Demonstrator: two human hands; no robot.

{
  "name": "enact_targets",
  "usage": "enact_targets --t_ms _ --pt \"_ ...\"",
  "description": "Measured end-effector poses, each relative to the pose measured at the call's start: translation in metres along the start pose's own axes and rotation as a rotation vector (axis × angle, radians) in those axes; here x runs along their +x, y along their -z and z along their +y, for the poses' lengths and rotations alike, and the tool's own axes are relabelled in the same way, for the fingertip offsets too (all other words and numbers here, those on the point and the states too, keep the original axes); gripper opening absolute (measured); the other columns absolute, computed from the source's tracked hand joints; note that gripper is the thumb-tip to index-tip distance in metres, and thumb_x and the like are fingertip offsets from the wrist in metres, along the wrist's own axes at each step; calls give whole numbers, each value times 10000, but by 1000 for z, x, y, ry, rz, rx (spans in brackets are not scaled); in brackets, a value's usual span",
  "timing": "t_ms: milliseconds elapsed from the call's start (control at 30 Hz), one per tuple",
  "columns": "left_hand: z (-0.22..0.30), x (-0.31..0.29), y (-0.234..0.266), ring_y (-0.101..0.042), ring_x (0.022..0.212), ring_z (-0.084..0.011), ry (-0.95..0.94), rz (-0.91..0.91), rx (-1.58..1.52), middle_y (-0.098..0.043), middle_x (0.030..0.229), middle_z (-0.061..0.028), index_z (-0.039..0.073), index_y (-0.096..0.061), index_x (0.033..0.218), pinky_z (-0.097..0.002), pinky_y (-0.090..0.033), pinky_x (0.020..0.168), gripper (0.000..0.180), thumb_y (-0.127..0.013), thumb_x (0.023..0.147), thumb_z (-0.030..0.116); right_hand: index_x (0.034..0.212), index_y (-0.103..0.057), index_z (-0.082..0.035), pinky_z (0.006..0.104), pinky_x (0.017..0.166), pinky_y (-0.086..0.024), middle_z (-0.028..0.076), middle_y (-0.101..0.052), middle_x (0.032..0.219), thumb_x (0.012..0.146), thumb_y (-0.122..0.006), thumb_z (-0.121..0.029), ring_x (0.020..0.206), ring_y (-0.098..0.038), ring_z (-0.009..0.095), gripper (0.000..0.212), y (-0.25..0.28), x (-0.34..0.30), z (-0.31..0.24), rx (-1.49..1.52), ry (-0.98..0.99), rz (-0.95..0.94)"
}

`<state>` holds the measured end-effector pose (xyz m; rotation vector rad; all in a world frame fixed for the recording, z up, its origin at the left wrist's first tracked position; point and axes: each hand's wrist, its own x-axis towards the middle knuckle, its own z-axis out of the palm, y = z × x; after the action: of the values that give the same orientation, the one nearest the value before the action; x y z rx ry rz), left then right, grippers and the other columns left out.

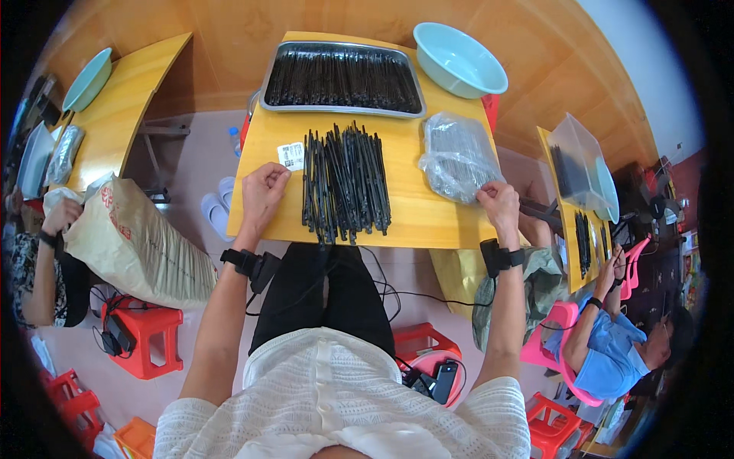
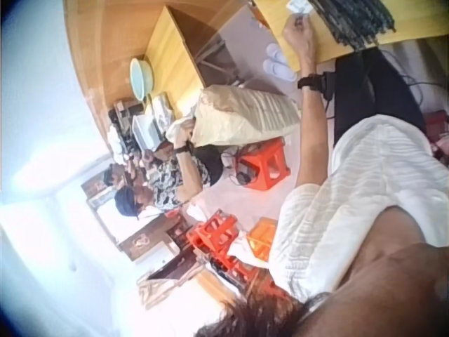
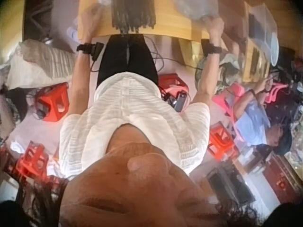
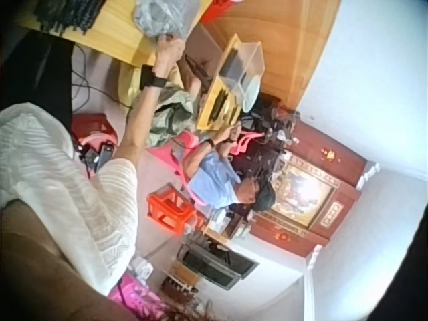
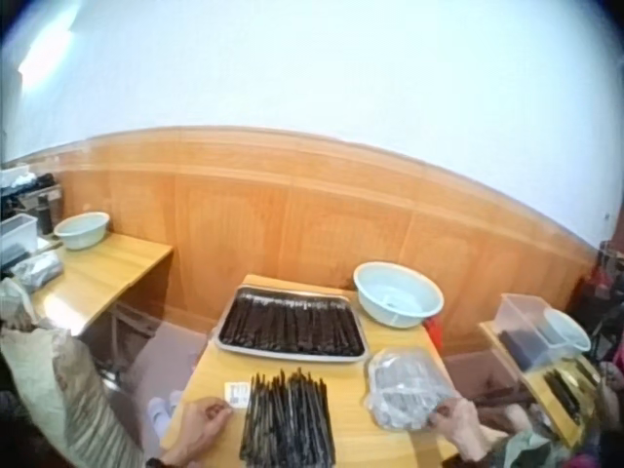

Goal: The person is sorting and bundling thin black sticks at a workstation.

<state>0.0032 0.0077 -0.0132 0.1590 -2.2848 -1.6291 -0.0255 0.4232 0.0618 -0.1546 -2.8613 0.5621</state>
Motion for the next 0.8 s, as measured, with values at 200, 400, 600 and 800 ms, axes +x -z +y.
enact_targets --t_ms 200,400,600,800 --pt "3 0 2 -460 487 -62 -7 3 27 -533 542 -20 -46 -614 772 -221 -380 473 127 -607 769 81 826 -658 -39 316 559 -483 122 -636 658 691 -642 -136 598 -633 219 167 -26 6 11 126 -46 6" --pt "4 0 2 -456 480 -64 22 -4 14 -522 536 -22 -45 -614 772 -221 -381 473 128 -607 767 82 844 -643 5 241 414 -444 67 -623 625 791 -574 -101 523 -604 123 136 -18 12 17 341 -190 -45" --pt "8 -2 2 -453 469 -72 0 0 -28 -521 536 -28 -40 -615 774 -222 -386 475 118 -604 765 77 800 -670 -38 325 608 -492 123 -639 662 744 -608 -175 618 -635 230 160 -19 16 7 110 -121 23" --pt "4 -1 2 -459 478 -76 -22 4 -11 -536 551 -30 -43 -615 776 -231 -393 478 129 -599 769 84 773 -678 -60 373 670 -487 168 -636 726 715 -609 -213 739 -631 311 178 -23 20 -7 -72 -73 39"
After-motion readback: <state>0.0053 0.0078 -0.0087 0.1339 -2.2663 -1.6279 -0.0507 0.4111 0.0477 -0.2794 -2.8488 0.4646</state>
